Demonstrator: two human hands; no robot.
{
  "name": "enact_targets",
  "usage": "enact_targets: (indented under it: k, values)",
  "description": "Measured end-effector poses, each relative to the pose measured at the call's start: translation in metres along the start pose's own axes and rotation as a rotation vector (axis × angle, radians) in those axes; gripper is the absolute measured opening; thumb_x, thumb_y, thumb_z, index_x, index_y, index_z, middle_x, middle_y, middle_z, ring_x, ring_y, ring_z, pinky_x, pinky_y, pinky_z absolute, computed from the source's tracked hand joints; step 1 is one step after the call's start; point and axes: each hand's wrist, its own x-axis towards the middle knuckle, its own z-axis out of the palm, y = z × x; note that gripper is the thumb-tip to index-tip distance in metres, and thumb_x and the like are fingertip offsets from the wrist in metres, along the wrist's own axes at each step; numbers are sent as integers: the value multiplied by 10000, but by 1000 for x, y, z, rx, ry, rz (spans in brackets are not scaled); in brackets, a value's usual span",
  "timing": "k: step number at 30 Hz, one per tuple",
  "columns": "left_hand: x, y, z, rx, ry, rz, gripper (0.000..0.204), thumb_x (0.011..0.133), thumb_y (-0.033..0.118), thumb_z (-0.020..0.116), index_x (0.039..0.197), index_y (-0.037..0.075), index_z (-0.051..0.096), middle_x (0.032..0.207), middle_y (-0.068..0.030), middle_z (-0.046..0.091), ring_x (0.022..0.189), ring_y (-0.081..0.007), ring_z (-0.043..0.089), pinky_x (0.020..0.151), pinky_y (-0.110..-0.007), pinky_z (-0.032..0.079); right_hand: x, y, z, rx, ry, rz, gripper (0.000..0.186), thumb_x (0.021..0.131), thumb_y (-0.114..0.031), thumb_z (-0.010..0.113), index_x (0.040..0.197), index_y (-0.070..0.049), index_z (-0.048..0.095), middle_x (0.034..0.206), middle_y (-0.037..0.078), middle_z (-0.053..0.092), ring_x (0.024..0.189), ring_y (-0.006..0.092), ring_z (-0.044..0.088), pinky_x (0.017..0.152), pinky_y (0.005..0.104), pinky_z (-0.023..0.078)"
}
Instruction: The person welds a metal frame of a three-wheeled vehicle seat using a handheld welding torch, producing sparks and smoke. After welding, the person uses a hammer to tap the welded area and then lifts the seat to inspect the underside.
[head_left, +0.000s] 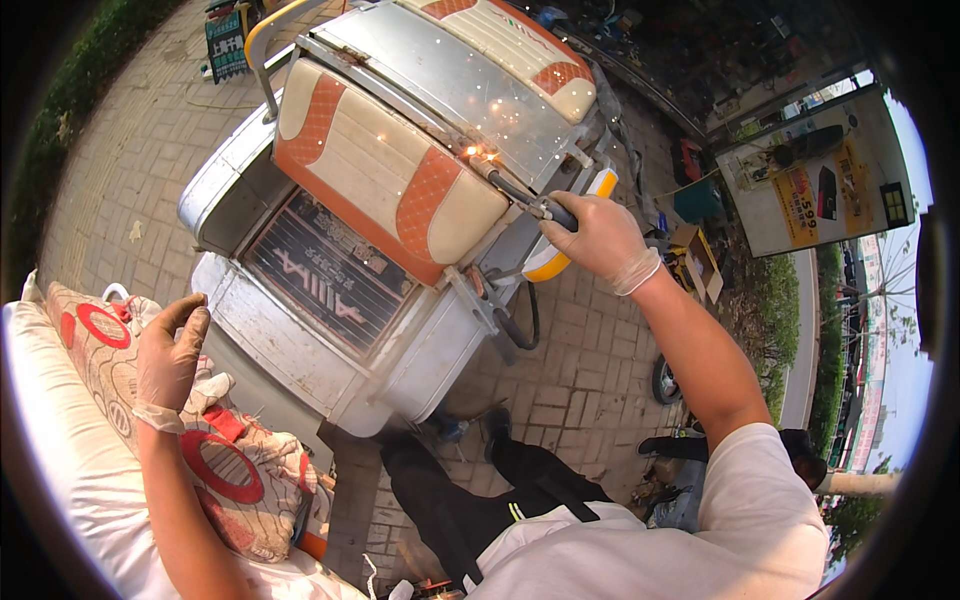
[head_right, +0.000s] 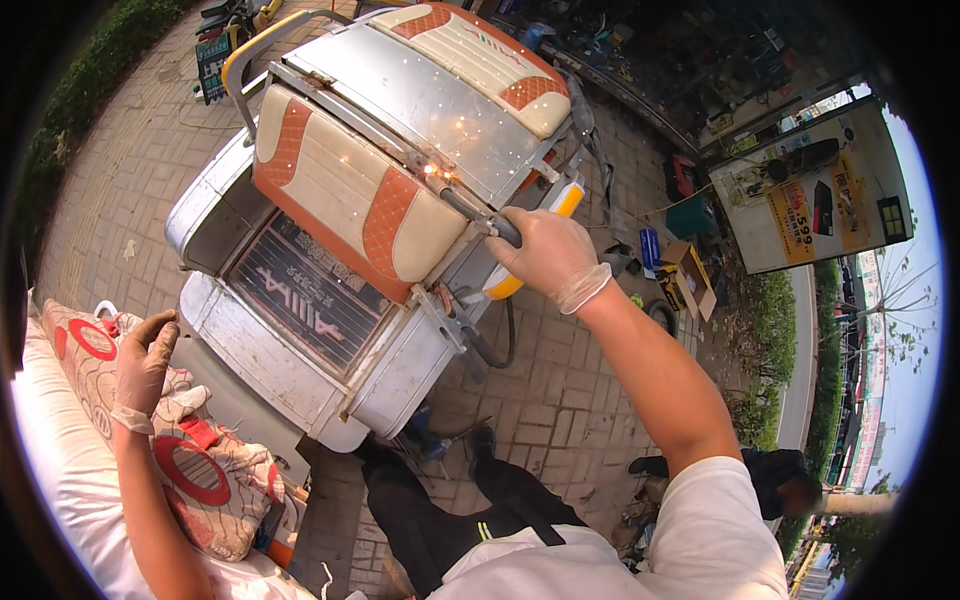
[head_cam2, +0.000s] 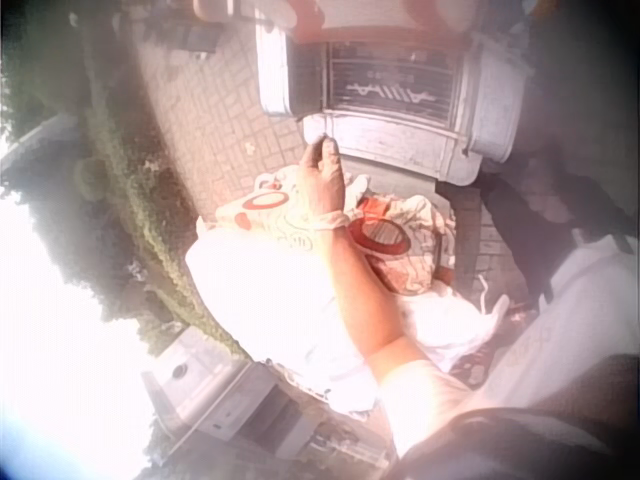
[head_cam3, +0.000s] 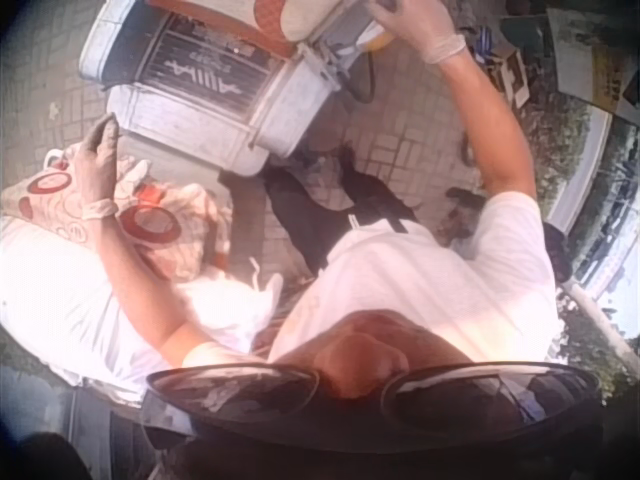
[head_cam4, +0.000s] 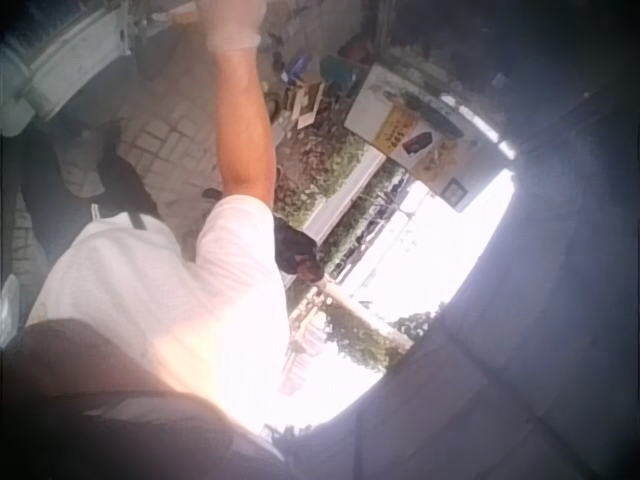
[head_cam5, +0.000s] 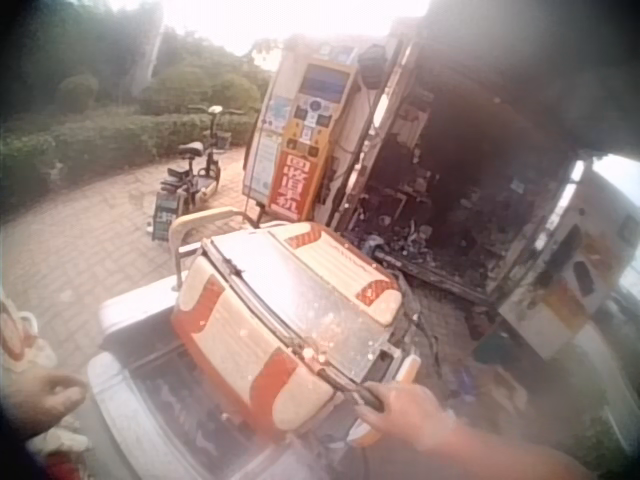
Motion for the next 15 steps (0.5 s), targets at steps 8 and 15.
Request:
enact_targets:
  k: [8, 15]
  values:
    - [1, -1, 0, -1, -4, 6, 357, 1018, 220, 681, 1244, -56, 705, 1148, -144, 756, 1076, -196, 694, 962, -321, 525, -1, 3, -3, 11, 14, -5, 343, 907, -363, 700, 1074, -66, 747, 885, 179, 736, 841, 390, 710, 754, 488, 576]
    - [0, 2, 0, 12, -5, 11, 359, 1019, 223, 681, 1240, -59, 704, 1141, -148, 756, 1068, -196, 695, 948, -312, 528, 7, -2, 2, 27, 20, -12, 350, 911, -365, 703, 1055, -48, 743, 879, 190, 732, 853, 398, 702, 759, 493, 566]
